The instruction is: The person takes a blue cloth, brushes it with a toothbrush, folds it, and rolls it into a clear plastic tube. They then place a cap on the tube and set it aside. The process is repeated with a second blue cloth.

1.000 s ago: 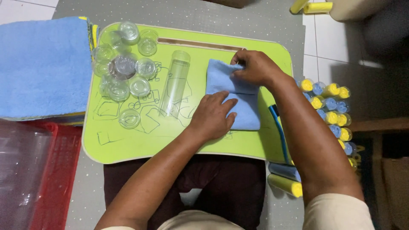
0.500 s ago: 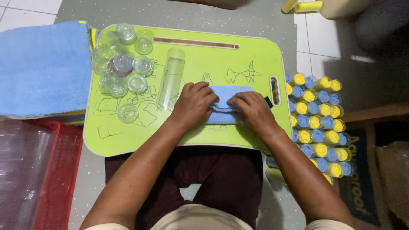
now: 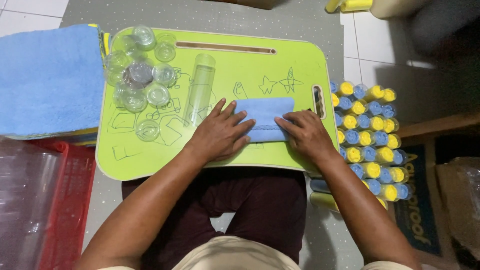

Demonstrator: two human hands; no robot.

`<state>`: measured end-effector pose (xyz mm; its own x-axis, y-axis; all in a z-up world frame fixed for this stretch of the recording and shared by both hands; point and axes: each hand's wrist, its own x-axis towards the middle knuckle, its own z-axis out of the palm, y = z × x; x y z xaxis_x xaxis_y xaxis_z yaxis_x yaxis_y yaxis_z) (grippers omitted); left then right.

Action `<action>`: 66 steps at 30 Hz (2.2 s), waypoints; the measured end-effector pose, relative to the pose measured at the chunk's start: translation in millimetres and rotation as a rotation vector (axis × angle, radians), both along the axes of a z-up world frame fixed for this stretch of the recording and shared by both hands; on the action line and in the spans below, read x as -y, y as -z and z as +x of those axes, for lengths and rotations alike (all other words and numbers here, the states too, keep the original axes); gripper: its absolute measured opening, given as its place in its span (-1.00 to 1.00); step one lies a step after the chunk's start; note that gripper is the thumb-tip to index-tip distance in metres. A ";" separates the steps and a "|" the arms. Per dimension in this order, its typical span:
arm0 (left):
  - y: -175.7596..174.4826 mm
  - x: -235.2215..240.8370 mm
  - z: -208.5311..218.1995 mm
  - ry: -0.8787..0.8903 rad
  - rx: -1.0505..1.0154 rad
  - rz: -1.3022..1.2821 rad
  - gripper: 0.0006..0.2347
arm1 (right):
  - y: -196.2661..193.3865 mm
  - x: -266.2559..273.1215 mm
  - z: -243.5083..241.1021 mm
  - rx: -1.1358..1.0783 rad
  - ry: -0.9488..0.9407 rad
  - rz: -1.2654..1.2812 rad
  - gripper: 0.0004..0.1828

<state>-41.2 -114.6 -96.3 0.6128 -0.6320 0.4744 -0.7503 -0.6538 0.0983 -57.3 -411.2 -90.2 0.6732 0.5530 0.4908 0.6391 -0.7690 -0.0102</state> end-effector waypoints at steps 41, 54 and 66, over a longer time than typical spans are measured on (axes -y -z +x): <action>-21.6 7.4 21.8 -0.119 -0.608 -0.179 -0.74 | -4.9 -27.9 17.3 -0.540 0.106 0.404 -0.80; 19.5 17.9 22.8 0.004 0.184 -0.028 -0.77 | -3.4 -35.4 12.7 -0.153 0.187 0.067 -0.90; -4.0 12.6 29.3 -0.053 -0.373 -0.050 -0.74 | 8.3 -61.3 6.8 0.073 0.002 -0.005 -0.60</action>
